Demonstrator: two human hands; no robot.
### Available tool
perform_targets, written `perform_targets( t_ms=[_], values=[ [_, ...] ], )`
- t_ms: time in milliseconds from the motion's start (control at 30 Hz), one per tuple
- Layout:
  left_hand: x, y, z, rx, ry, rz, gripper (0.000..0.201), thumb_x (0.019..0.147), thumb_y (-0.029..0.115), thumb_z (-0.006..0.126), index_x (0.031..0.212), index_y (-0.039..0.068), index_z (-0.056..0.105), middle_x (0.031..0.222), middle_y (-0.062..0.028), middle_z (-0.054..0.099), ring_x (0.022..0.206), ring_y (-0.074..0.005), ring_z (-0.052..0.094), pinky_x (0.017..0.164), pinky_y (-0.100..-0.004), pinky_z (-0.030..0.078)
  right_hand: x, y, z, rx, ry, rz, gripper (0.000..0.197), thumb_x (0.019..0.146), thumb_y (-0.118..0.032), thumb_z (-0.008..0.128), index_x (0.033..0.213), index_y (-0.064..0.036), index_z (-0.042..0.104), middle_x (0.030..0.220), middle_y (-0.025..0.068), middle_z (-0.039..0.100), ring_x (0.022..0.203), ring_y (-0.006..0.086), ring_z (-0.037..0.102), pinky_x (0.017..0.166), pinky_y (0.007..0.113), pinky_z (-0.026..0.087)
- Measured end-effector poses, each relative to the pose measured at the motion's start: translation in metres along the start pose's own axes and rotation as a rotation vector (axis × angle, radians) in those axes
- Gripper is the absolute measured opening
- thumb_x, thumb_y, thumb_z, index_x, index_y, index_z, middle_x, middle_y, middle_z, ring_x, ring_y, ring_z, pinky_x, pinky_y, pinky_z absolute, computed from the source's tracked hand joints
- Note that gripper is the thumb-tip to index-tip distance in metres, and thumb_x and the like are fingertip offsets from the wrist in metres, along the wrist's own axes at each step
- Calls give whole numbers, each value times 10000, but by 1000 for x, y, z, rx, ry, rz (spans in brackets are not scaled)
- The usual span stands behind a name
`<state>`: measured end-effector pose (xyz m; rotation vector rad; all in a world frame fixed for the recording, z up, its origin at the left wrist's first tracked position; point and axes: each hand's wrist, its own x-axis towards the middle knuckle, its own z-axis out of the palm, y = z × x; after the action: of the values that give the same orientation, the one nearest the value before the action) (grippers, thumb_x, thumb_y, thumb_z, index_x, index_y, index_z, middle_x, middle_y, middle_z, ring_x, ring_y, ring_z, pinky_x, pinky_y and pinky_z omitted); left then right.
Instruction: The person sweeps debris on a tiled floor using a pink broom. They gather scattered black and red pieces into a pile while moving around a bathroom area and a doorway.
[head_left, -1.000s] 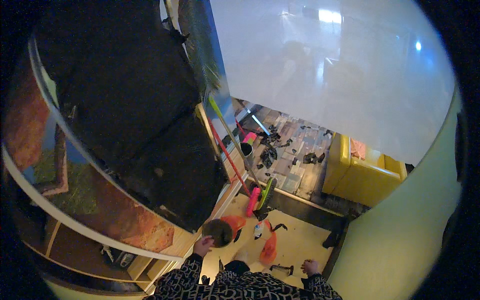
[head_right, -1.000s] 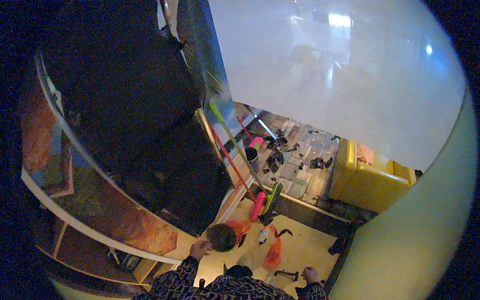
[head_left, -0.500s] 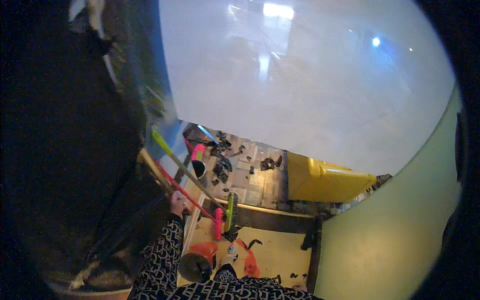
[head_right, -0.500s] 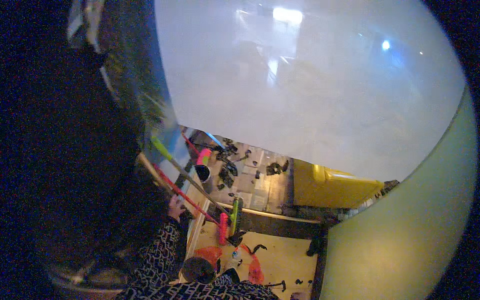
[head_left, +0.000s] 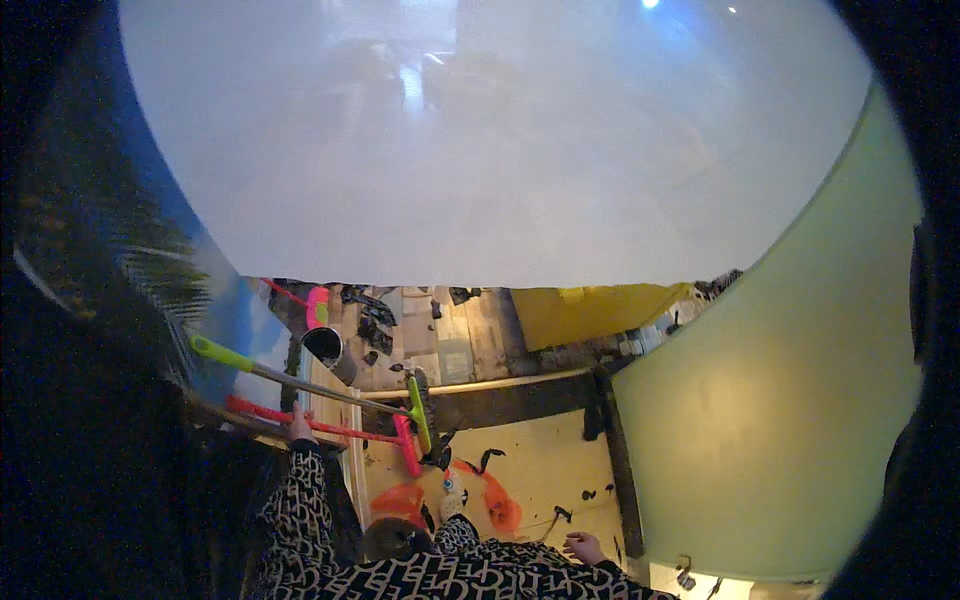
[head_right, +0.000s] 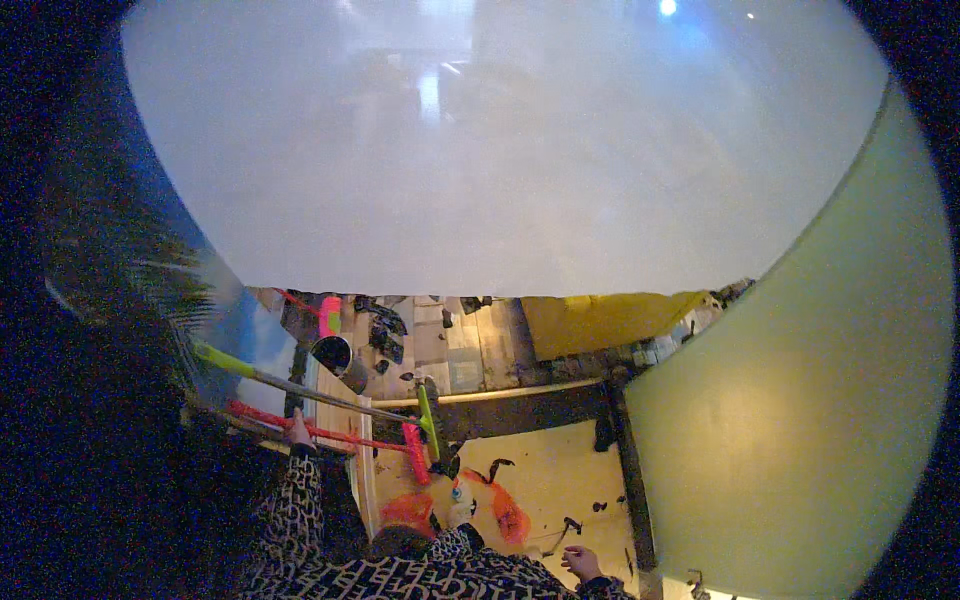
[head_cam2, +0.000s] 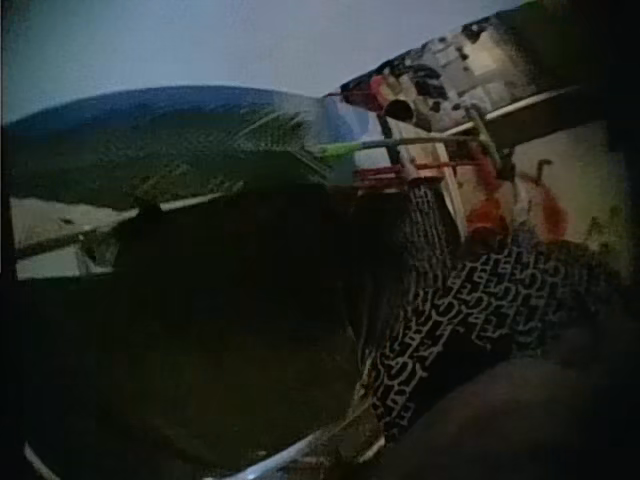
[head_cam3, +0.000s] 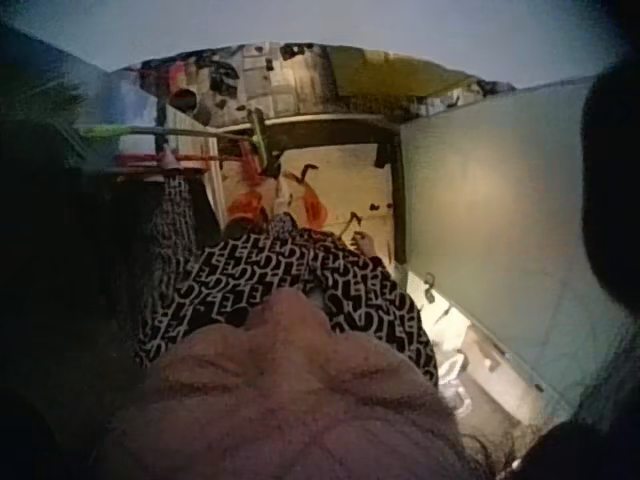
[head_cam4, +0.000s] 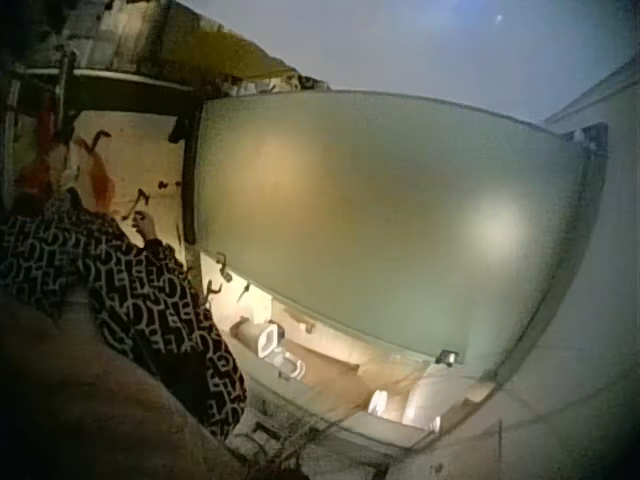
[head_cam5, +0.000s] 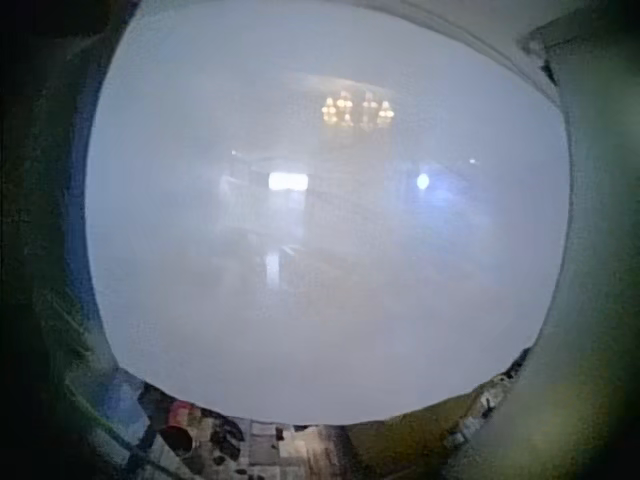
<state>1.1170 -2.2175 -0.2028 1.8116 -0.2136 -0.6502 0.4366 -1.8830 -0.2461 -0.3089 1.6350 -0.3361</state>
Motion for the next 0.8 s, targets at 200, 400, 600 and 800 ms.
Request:
perform_targets(
  t_ms=[200,400,600,800],
  values=[
    [-198,59,28,293,-36,165,412,927,367,612,690,34,560,612,-58,550,589,-171,514,600,-318,424,-4,90,-44,228,109,11,345,916,-142,618,1192,56,555,928,178,653,770,255,663,650,381,579],
    [-389,82,48,282,-508,685,275,869,237,701,787,30,541,643,-42,538,578,-138,483,518,-271,382,15,93,-45,210,59,-151,284,909,-175,625,1106,29,604,889,123,670,718,195,656,597,303,534],
    [-507,51,70,463,-1084,1209,265,848,136,689,656,21,547,559,-48,516,548,-143,511,489,-303,398,-23,-55,-2,86,-71,-395,399,960,-337,544,1130,14,629,921,55,677,813,136,623,716,279,501],
    [-599,61,102,391,-1837,593,98,756,57,694,817,13,632,761,-67,656,721,-158,622,630,-282,484,-155,-173,-10,719,-580,-429,274,901,-204,593,1126,-48,605,1170,56,569,1012,123,560,796,243,499]
  ],
)
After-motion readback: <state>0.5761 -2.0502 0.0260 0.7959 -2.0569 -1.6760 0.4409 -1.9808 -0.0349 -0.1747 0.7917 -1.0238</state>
